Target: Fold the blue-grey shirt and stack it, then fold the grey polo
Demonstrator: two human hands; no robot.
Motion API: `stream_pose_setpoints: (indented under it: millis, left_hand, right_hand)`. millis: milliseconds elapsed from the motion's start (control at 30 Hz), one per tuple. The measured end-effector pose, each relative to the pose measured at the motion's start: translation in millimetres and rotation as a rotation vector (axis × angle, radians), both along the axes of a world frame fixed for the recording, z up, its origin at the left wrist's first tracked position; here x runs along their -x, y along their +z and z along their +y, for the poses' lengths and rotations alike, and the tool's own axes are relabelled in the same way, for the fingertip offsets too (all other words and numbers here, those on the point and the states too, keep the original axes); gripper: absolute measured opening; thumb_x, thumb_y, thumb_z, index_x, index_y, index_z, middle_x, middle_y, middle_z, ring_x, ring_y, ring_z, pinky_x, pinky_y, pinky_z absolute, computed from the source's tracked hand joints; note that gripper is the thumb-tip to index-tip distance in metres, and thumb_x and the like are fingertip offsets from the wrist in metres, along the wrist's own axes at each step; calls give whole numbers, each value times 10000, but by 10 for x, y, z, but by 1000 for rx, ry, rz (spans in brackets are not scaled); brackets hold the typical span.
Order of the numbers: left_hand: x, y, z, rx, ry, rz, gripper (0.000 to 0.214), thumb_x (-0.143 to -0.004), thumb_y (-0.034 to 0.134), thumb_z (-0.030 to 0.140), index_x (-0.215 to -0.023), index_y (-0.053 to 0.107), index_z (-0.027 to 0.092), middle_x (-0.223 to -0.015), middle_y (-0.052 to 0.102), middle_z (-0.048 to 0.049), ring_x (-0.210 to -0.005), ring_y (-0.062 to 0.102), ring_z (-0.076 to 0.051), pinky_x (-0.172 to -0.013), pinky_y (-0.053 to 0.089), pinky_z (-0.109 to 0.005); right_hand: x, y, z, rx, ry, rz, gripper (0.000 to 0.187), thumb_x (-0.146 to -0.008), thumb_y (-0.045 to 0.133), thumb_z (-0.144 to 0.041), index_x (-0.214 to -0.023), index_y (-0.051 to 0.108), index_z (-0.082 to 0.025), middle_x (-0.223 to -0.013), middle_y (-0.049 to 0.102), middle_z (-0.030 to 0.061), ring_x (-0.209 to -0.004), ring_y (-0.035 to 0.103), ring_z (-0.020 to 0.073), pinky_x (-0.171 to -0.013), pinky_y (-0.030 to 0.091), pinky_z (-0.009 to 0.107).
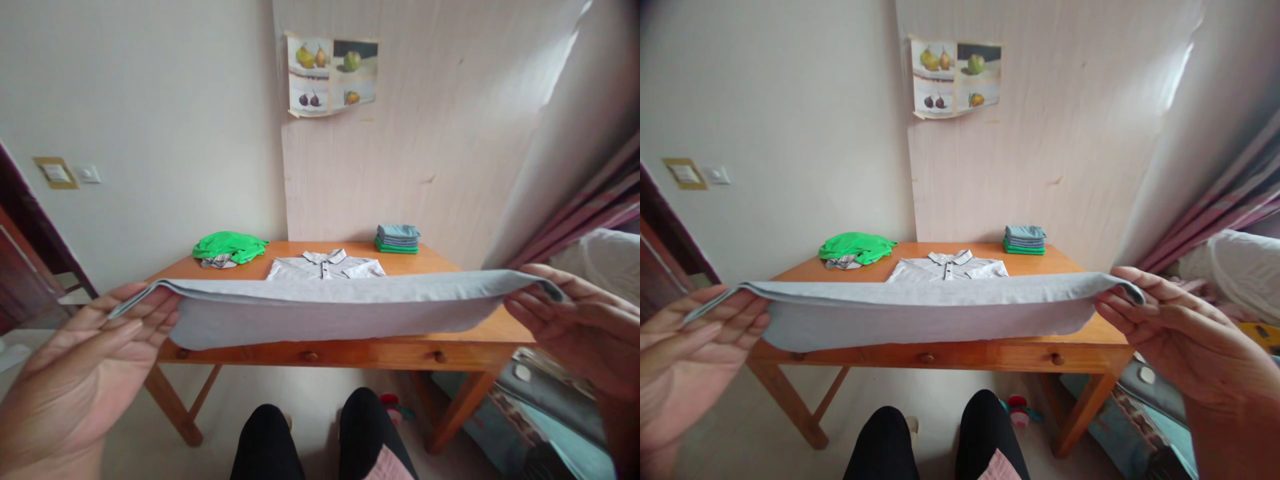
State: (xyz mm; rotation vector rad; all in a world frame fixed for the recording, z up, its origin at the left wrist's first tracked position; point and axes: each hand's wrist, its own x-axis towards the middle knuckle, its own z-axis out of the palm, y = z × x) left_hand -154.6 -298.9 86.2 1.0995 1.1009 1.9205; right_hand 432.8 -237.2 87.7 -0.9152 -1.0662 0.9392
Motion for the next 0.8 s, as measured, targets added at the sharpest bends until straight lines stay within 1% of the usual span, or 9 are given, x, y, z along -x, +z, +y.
stream_pose_setpoints:
  millis: [33,67,133,233,333,433,533,667,800]
  left_hand:
    - [-83,90,115,-37,8,-5,355,-800,730,223,-1119,716,379,-1192,752,58,-1324,575,-240,-1261,298,-453]
    - [-151,167,236,-63,4,-22,326,-800,727,197,-1093,725,341,-1154,765,36,-1281,608,-233,-1254,305,-456]
    - [-237,280,487,-93,-41,-57,292,-791,729,153,-1052,726,285,-1080,782,7,-1193,661,-210,-1239,319,-455]
    - [-259,372,856,-141,-80,-72,313,-778,737,96,-1062,703,223,-1066,781,-24,-1125,689,-185,-1175,393,-415]
    - [-235,422,1192,-145,-103,-85,357,-763,742,55,-1087,673,188,-1100,771,-52,-1145,682,-193,-1093,446,-363]
    - [-222,460,1493,-124,-118,-99,371,-762,742,43,-1101,649,164,-1118,760,-81,-1168,671,-212,-1068,441,-357]
    - [-225,486,1770,-113,-127,-91,388,-765,747,34,-1118,631,146,-1140,748,-104,-1170,667,-215,-1075,422,-357]
    - [-238,507,2119,-98,-130,-83,381,-759,747,27,-1103,621,132,-1159,738,-126,-1159,669,-213,-1051,430,-343]
    - [-256,526,2439,-66,-121,-78,349,-756,749,37,-1072,633,134,-1118,747,-111,-1118,684,-203,-994,456,-315]
  right_hand:
    - [83,89,121,0,43,19,504,-717,675,-185,-1200,727,-322,-1183,740,53,-1013,737,200,-980,571,229]
    - [158,172,227,10,107,24,475,-748,683,-173,-1203,722,-303,-1128,758,52,-1025,734,189,-991,563,224]
    - [279,310,412,-24,182,68,438,-779,678,-148,-1198,716,-268,-1081,773,43,-1011,736,170,-966,578,224]
    - [392,449,679,-59,243,130,430,-793,611,-55,-1179,713,-216,-1041,786,48,-986,744,164,-964,585,264]
    - [453,529,963,-56,263,167,439,-794,544,4,-1162,709,-169,-1027,788,78,-976,750,174,-962,582,283]
    - [496,568,1238,-64,268,180,422,-795,550,18,-1152,702,-149,-1025,784,93,-978,751,182,-953,581,279]
    - [528,569,1503,-76,278,193,401,-810,564,25,-1148,696,-145,-1023,783,79,-981,749,182,-945,584,285]
    - [549,529,1869,-49,290,210,381,-856,520,47,-1143,688,-139,-1031,785,75,-973,749,163,-926,586,266]
    - [581,466,2245,-9,273,226,343,-918,482,32,-1124,688,-149,-1014,790,63,-979,745,151,-930,583,269]
